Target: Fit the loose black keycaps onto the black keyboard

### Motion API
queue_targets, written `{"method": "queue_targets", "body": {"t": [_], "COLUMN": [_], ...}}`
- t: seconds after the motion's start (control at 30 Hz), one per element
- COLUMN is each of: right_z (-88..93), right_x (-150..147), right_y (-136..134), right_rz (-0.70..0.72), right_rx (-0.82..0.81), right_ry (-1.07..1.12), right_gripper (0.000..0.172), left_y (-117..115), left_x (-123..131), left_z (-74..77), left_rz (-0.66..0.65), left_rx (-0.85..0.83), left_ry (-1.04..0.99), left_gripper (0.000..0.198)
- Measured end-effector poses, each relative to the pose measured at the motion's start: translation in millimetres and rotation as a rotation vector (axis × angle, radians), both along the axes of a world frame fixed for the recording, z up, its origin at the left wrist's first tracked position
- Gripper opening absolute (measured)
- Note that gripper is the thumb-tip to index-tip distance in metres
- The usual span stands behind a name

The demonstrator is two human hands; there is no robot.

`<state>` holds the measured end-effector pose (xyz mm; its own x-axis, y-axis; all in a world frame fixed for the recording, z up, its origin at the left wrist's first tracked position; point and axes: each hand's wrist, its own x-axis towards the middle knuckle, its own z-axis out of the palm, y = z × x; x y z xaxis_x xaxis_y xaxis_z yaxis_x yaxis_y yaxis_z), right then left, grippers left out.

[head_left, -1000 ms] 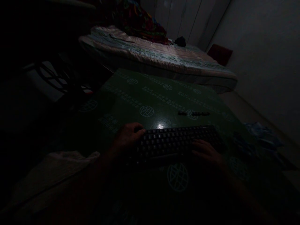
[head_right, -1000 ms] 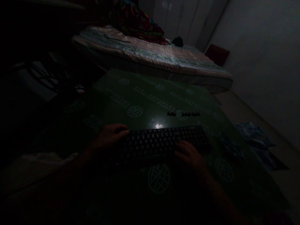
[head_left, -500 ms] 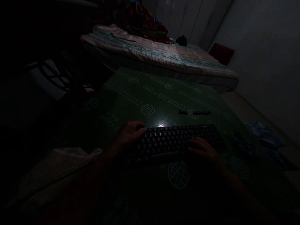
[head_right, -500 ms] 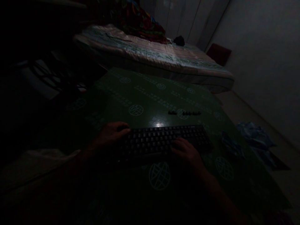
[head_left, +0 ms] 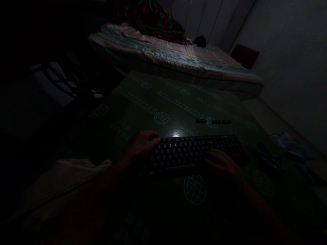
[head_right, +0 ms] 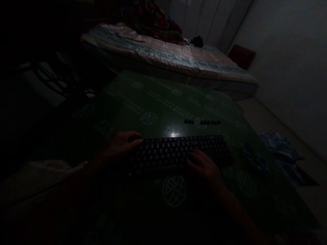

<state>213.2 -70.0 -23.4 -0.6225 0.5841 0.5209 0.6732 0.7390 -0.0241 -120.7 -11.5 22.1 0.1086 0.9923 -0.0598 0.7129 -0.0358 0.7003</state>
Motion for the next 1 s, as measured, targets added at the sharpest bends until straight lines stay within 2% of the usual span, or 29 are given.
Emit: {"method": "queue_targets", "body": {"t": [0.13, 0.3, 0.5, 0.83, 1.0], "right_z": [1.0, -2.2, -10.7, -2.1, -2.7], "right_x": [-6.7, -15.3, -12.5, -2.8, 0.9], "right_y": [-11.9, -19.1, -17.2, -6.8, -6.9], "right_rz": [-0.048, -0.093, -0.136, -0.015, -0.013], "right_rx": [0.062, 0.139, 0.045, -0.011, -0.021], "right_ry": [-0.057, -0.026, 0.1, 0.043, 0.007], "right_gripper": [0.024, 0.023, 0.021, 0.025, 0.026], "left_y": [-0.8, 1.4, 1.9, -0.1, 0.5], "left_x": [0.8, -0.6, -0.4, 0.3, -0.7], "left_z": [1.5, -2.8, -3.0, -1.6, -3.6], "left_rz": [0.014, -0.005, -0.015, -0.006, -0.016], "left_rx": [-0.006, 0.004, 0.004, 0.007, 0.007], "left_ry": [0.013, 0.029, 0.03, 0.022, 0.016], "left_gripper": [0.032, 0.032, 0.032, 0.033, 0.033]}}
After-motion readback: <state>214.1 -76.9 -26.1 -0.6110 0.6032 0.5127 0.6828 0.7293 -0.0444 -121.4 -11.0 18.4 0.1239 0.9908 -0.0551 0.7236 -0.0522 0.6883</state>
